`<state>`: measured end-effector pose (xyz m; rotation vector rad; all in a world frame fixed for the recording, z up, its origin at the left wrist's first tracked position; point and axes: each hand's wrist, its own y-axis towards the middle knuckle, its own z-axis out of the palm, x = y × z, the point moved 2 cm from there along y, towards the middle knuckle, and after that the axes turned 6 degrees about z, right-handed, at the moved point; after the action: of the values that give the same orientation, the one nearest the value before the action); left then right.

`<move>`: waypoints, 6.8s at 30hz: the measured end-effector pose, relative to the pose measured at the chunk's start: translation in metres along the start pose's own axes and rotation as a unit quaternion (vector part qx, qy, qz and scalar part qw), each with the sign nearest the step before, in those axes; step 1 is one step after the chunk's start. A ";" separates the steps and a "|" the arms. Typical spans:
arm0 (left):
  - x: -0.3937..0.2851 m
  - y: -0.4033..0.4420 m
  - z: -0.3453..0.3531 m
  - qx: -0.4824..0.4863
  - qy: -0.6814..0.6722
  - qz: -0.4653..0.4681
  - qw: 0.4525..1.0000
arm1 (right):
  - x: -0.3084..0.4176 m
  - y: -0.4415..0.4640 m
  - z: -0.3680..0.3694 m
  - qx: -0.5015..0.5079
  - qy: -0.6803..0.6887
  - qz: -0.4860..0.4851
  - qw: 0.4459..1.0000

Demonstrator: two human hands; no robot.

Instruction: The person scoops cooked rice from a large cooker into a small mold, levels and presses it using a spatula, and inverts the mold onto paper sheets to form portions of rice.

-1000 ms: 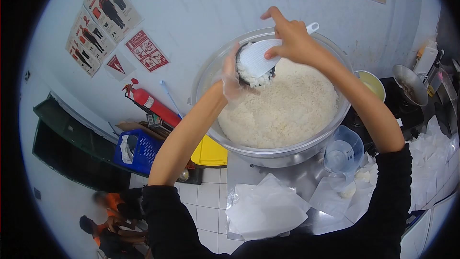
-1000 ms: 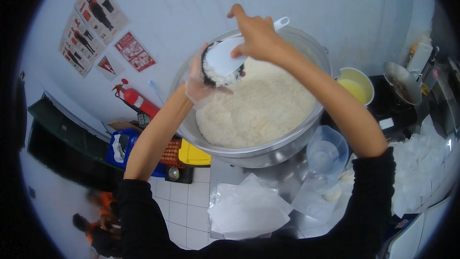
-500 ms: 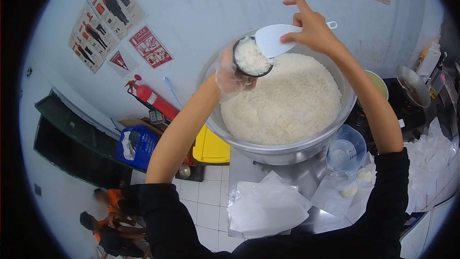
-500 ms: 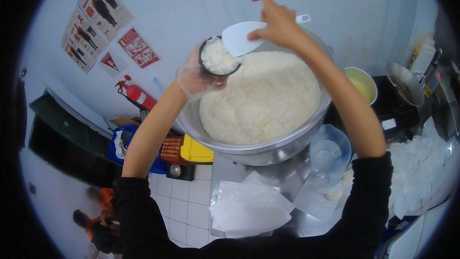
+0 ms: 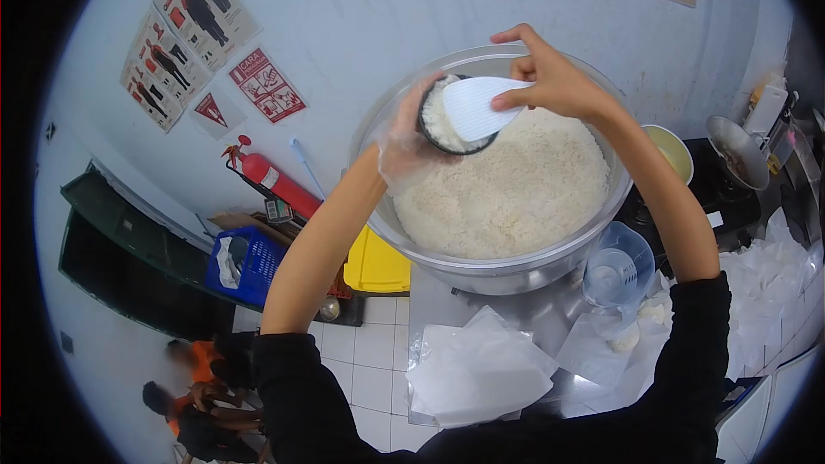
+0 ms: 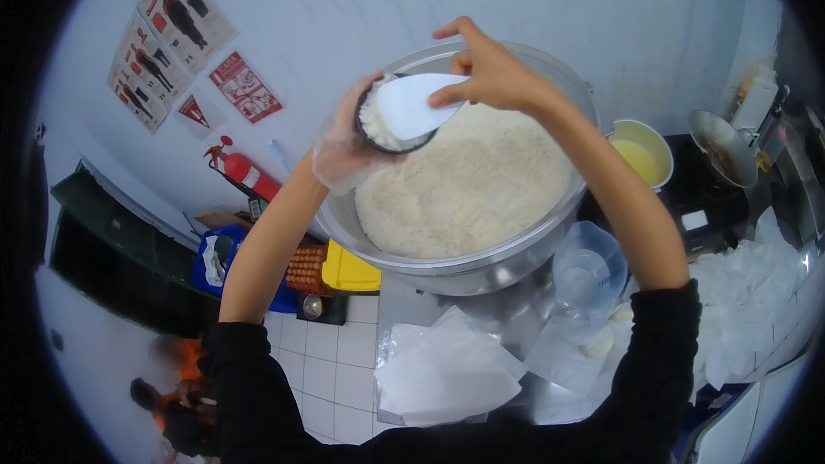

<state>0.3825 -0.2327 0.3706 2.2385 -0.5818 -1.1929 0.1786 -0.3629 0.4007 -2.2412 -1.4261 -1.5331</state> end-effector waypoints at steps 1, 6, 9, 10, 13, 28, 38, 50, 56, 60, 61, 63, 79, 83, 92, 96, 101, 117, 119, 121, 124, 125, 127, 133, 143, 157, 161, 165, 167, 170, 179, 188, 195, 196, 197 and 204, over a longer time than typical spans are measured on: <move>-0.017 0.002 0.011 -0.028 -0.114 -0.093 0.989 | 0.002 0.002 0.004 0.001 -0.011 -0.002 1.000; 0.011 -0.001 0.004 -0.053 -0.144 -0.164 0.974 | -0.002 0.009 0.003 -0.048 -0.029 0.000 0.998; 0.030 0.000 -0.007 -0.043 -0.181 -0.156 0.970 | -0.001 0.009 -0.014 -0.065 0.019 0.061 0.996; 0.009 0.013 -0.005 -0.070 -0.392 -0.293 0.870 | -0.003 0.008 -0.016 -0.065 0.033 0.066 0.995; -0.012 0.021 0.011 -0.119 -0.503 -0.359 0.777 | 0.003 0.002 0.001 -0.029 0.010 0.080 0.996; -0.013 0.018 0.017 -0.186 -0.332 -0.301 0.875 | 0.018 0.019 0.026 -0.032 -0.108 0.049 0.992; -0.045 -0.019 -0.011 -0.133 -0.727 -0.247 0.626 | 0.103 -0.011 -0.068 -0.086 -0.168 0.041 0.981; -0.122 -0.326 0.068 -0.365 -0.603 -0.408 0.580 | 0.041 -0.298 -0.014 -0.194 -0.018 0.217 0.956; -0.055 -0.437 0.168 -0.238 -0.023 -0.393 0.888 | 0.002 -0.399 0.048 -0.185 0.045 0.418 0.888; -0.058 -0.441 0.201 0.100 0.307 -0.283 0.903 | -0.007 -0.423 0.086 -0.186 0.073 0.489 0.849; -0.057 -0.448 0.208 0.086 0.304 -0.275 0.908 | -0.010 -0.427 0.098 -0.183 0.075 0.507 0.839; -0.049 -0.461 0.218 0.055 0.300 -0.255 0.918 | -0.034 -0.436 0.128 -0.165 0.042 0.446 0.879; -0.064 -0.437 0.221 0.115 0.296 -0.371 0.872 | -0.143 -0.398 0.327 -0.015 -0.235 0.269 0.934; -0.070 -0.431 0.211 0.127 0.292 -0.340 0.885 | -0.143 -0.389 0.319 -0.034 -0.229 0.239 0.943; -0.077 -0.440 0.175 -0.188 0.001 -0.348 0.918 | -0.134 -0.384 0.323 -0.043 -0.240 0.238 0.940; -0.017 -0.499 0.159 -0.427 -0.313 -0.322 0.785 | -0.134 -0.392 0.329 -0.050 -0.218 0.225 0.948; -0.003 -0.488 0.134 -0.518 -0.487 -0.314 0.628 | -0.136 -0.394 0.328 -0.048 -0.155 0.199 0.966; 0.017 -0.510 0.162 -0.458 -0.443 -0.384 0.669 | -0.156 -0.335 0.049 0.030 -0.394 0.380 0.837; 0.020 -0.512 0.162 -0.450 -0.443 -0.383 0.674 | -0.177 -0.322 0.048 0.187 -0.383 0.447 0.786; 0.020 -0.512 0.163 -0.454 -0.450 -0.381 0.668 | -0.190 -0.316 0.048 0.191 -0.400 0.461 0.769; 0.020 -0.512 0.163 -0.466 -0.460 -0.378 0.655 | -0.181 -0.311 0.046 0.132 -0.380 0.442 0.802; 0.019 -0.511 0.163 -0.465 -0.458 -0.378 0.656 | -0.162 -0.311 0.039 0.089 -0.368 0.428 0.821; 0.020 -0.514 0.165 -0.464 -0.460 -0.376 0.657 | -0.153 -0.310 0.033 -0.003 -0.321 0.368 0.873; 0.022 -0.515 0.163 -0.457 -0.458 -0.371 0.667 | -0.157 -0.317 0.033 -0.176 -0.240 0.226 0.928; 0.006 -0.505 0.155 -0.494 -0.546 -0.328 0.591 | -0.109 -0.355 0.234 -0.129 -0.290 0.174 0.932; 0.011 -0.522 0.135 -0.536 -0.532 -0.366 0.544 | -0.123 -0.388 0.332 -0.050 -0.220 0.222 0.949; 0.014 -0.513 0.133 -0.522 -0.533 -0.374 0.551 | -0.119 -0.379 0.325 -0.018 -0.169 0.248 0.954; 0.005 -0.495 0.130 -0.535 -0.506 -0.382 0.559 | -0.095 -0.374 0.309 -0.001 -0.115 0.266 0.957; 0.010 -0.493 0.131 -0.514 -0.525 -0.391 0.554 | -0.096 -0.382 0.309 0.039 -0.076 0.308 0.947; 0.029 -0.487 0.139 -0.465 -0.569 -0.390 0.555 | -0.120 -0.404 0.312 0.122 -0.047 0.359 0.924; 0.071 -0.424 0.196 -0.192 -0.590 -0.508 0.598 | -0.123 -0.401 0.290 0.098 0.268 0.433 0.855; 0.093 -0.431 0.193 -0.092 -0.518 -0.555 0.645 | -0.131 -0.465 0.254 -0.105 0.204 0.539 0.810; 0.129 -0.465 0.199 -0.179 -0.432 -0.510 0.722 | -0.107 -0.479 0.249 -0.280 -0.325 0.328 0.841; 0.129 -0.470 0.203 -0.222 -0.433 -0.513 0.707 | -0.113 -0.482 0.253 -0.278 -0.324 0.322 0.845; 0.127 -0.477 0.208 -0.264 -0.433 -0.516 0.690 | -0.118 -0.485 0.256 -0.276 -0.323 0.317 0.848; 0.093 -0.479 0.221 -0.417 -0.335 -0.417 0.735 | -0.126 -0.483 0.204 -0.374 -0.333 0.288 0.816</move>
<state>0.3016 0.0231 -0.0936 1.1770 0.7559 -2.1476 -0.0339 -0.0654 0.0048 -3.4374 0.0212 -1.2368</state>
